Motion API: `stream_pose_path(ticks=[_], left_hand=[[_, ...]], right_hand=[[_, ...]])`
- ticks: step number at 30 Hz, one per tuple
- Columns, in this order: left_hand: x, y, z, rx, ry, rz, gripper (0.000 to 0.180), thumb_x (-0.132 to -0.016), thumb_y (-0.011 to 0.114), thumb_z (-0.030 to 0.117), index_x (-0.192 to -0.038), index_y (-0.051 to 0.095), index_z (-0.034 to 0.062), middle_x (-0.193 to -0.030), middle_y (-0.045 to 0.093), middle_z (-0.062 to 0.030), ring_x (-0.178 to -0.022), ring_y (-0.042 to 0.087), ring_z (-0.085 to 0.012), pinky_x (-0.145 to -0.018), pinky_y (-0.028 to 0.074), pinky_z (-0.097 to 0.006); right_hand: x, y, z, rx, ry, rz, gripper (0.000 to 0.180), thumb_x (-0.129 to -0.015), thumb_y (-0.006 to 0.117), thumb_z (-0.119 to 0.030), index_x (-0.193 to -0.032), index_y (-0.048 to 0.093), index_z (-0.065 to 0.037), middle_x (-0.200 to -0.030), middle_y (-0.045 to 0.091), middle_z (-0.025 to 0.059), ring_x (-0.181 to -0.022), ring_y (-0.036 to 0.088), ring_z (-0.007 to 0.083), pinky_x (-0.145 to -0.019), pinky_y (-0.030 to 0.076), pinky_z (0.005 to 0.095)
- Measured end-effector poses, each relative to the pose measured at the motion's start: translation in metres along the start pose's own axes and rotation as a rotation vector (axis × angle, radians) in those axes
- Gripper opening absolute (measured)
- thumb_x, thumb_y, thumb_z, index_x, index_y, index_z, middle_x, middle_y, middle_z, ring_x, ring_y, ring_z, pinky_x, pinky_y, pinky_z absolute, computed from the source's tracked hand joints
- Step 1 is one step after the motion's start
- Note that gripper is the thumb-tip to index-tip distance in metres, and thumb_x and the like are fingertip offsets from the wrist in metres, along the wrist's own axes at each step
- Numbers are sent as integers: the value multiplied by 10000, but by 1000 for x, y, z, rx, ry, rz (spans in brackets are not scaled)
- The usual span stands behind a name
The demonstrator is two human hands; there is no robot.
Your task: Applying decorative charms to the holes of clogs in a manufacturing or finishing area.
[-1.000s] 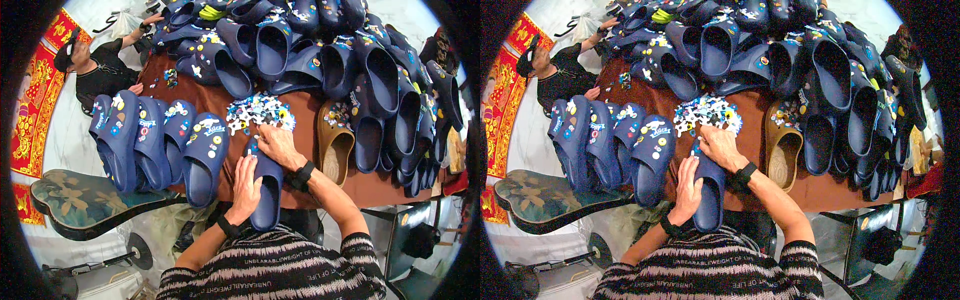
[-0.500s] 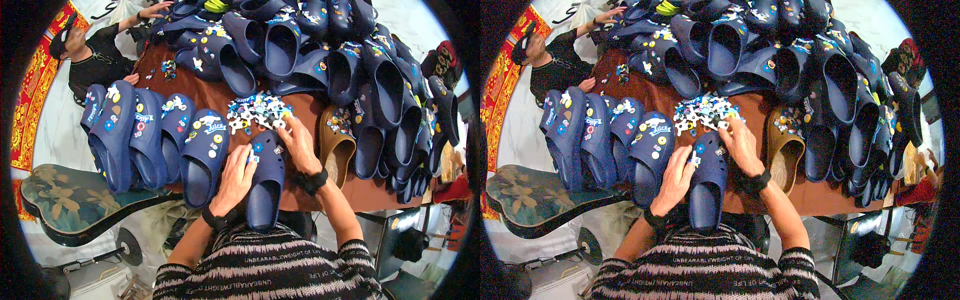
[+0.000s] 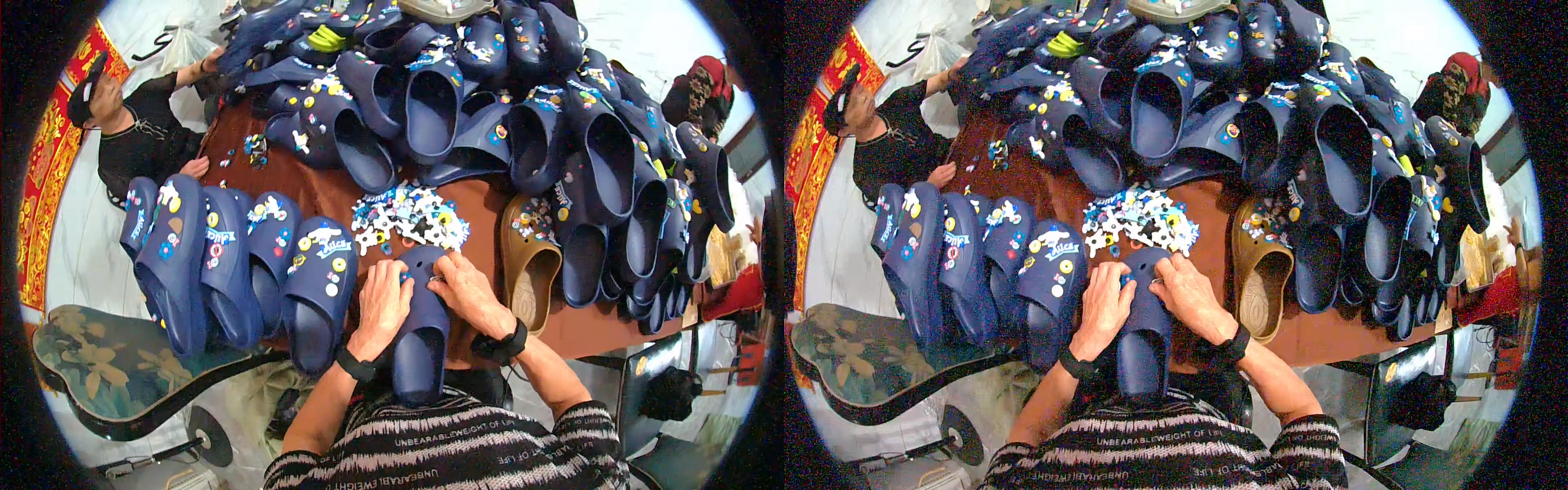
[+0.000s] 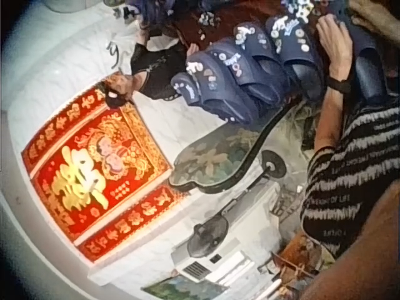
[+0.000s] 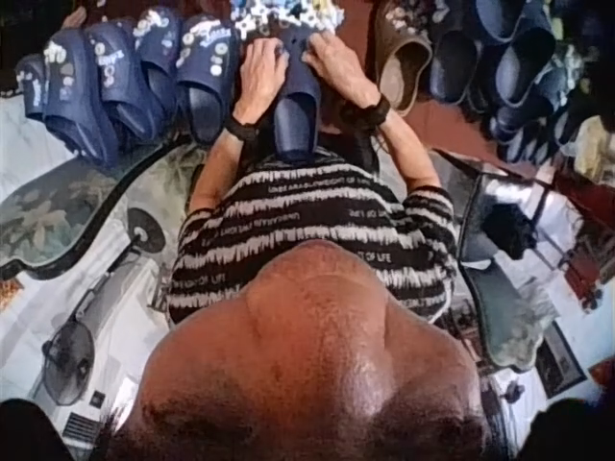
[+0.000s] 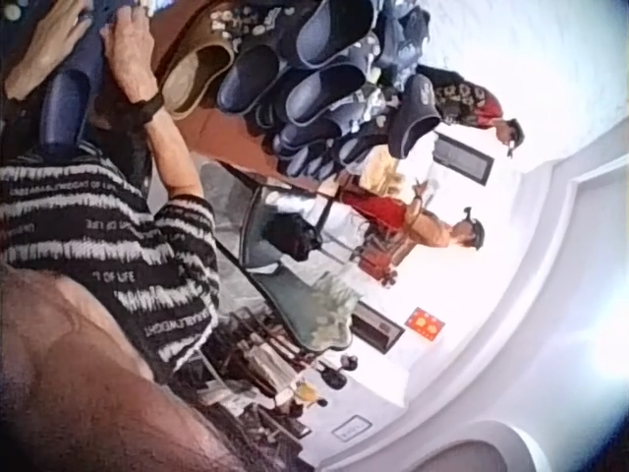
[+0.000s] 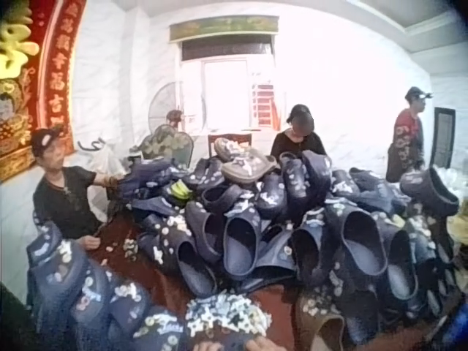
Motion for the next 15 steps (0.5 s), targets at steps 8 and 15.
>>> stream_pose_path(ticks=[8,15], left_hand=[[-4,3,-1,-23,62,30,208,-856,693,75,-995,550,14,-968,581,-167,-935,574,-368,-805,479,-462],[-8,3,4,-58,86,13,180,-838,681,64,-939,535,32,-876,575,-152,-861,589,-364,-749,483,-470]], right_hand=[[-1,4,-7,9,33,17,257,-878,703,-177,-952,516,-18,-876,606,220,-823,641,422,-681,524,510],[0,6,-19,53,-55,71,204,-869,652,-124,-964,499,-28,-871,586,206,-791,636,424,-642,527,511]])
Point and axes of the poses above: each hand's wrist, its own x-axis away from the middle knuckle, its own y-axis out of the palm, z = x × y, the point moved 5 cm from there along -x, towards the middle knuckle
